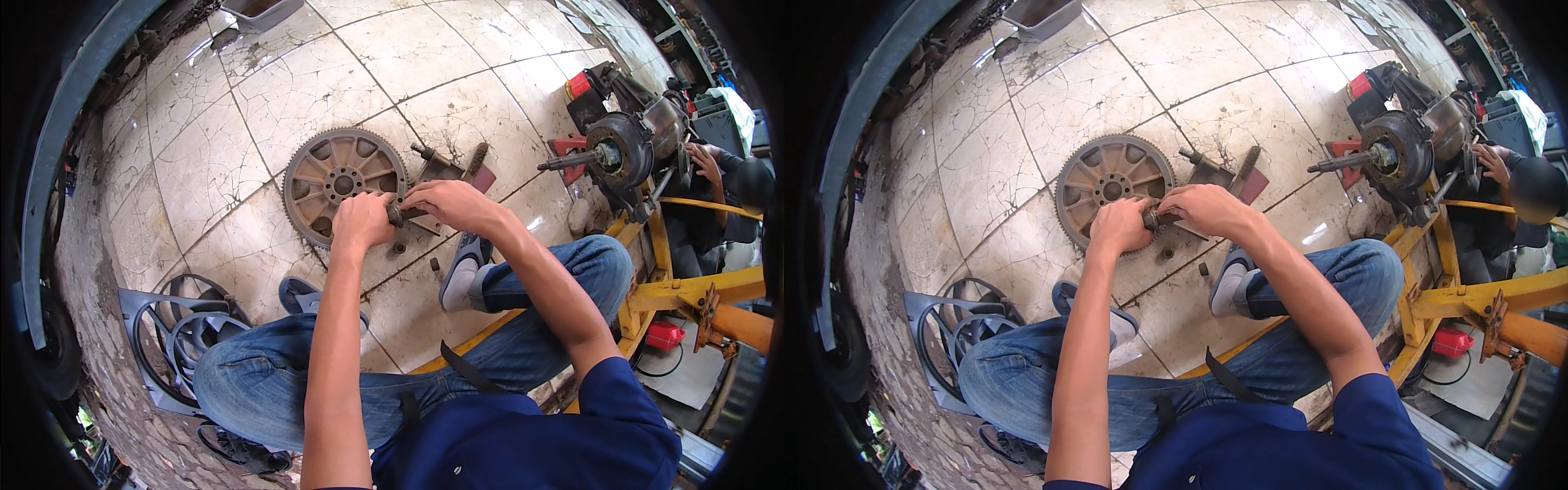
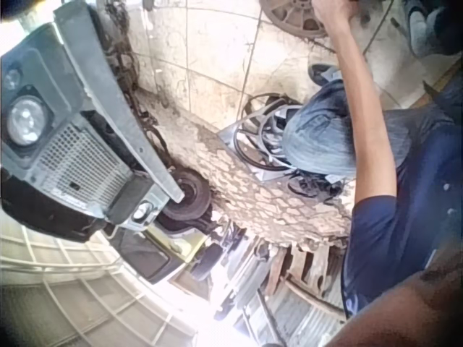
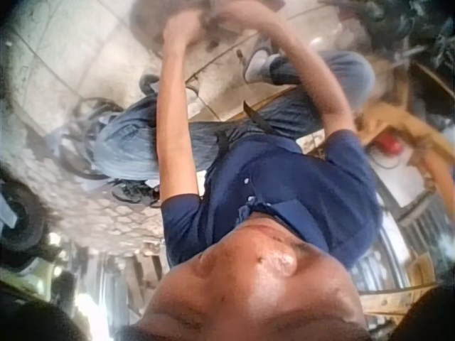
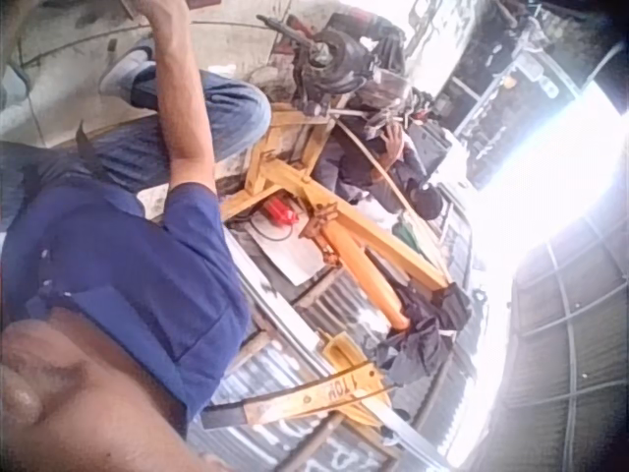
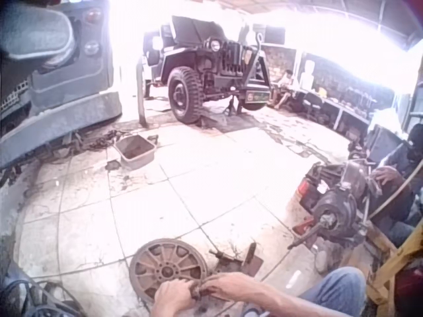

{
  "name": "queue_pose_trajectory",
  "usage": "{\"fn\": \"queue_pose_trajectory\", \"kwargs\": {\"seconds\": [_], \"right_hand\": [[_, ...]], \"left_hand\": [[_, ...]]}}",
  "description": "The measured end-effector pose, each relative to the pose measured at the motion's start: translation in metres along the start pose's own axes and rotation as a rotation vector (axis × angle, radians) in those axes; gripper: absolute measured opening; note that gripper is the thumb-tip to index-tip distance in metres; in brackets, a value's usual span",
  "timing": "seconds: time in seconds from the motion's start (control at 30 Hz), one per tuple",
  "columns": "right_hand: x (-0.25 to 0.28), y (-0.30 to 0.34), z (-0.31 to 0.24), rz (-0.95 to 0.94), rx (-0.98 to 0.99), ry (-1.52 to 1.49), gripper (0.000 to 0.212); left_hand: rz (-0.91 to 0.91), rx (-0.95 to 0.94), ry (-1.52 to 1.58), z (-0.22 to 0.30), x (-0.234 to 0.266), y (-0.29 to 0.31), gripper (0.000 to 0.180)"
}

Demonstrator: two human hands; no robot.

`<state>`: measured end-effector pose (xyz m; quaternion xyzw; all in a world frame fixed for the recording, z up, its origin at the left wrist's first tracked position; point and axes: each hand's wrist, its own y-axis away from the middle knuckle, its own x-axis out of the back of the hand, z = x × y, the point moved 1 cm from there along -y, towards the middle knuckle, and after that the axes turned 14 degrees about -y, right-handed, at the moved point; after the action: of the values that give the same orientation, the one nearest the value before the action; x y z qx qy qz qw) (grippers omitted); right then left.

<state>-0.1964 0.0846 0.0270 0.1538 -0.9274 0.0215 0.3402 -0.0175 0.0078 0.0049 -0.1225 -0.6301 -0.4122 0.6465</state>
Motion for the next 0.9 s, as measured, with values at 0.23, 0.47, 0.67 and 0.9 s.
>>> {"fn": "queue_pose_trajectory", "kwargs": {"seconds": [0.23, 0.47, 0.67, 0.9], "right_hand": [[-0.018, 0.006, 0.004, 0.024, -0.147, 0.016, 0.026], [-0.022, 0.001, -0.006, -0.016, -0.168, 0.104, 0.027], [-0.027, 0.007, 0.0, 0.068, 0.039, 0.323, 0.032], [-0.032, 0.006, 0.0, 0.015, -0.008, 0.353, 0.032]], "left_hand": [[0.026, -0.006, 0.009, 0.001, 0.0, -0.001, 0.05], [0.019, -0.003, -0.004, 0.0, -0.003, -0.002, 0.052], [0.067, -0.021, -0.023, 0.0, -0.008, -0.003, 0.053], [0.037, -0.012, -0.024, -0.001, -0.006, -0.002, 0.053]]}}
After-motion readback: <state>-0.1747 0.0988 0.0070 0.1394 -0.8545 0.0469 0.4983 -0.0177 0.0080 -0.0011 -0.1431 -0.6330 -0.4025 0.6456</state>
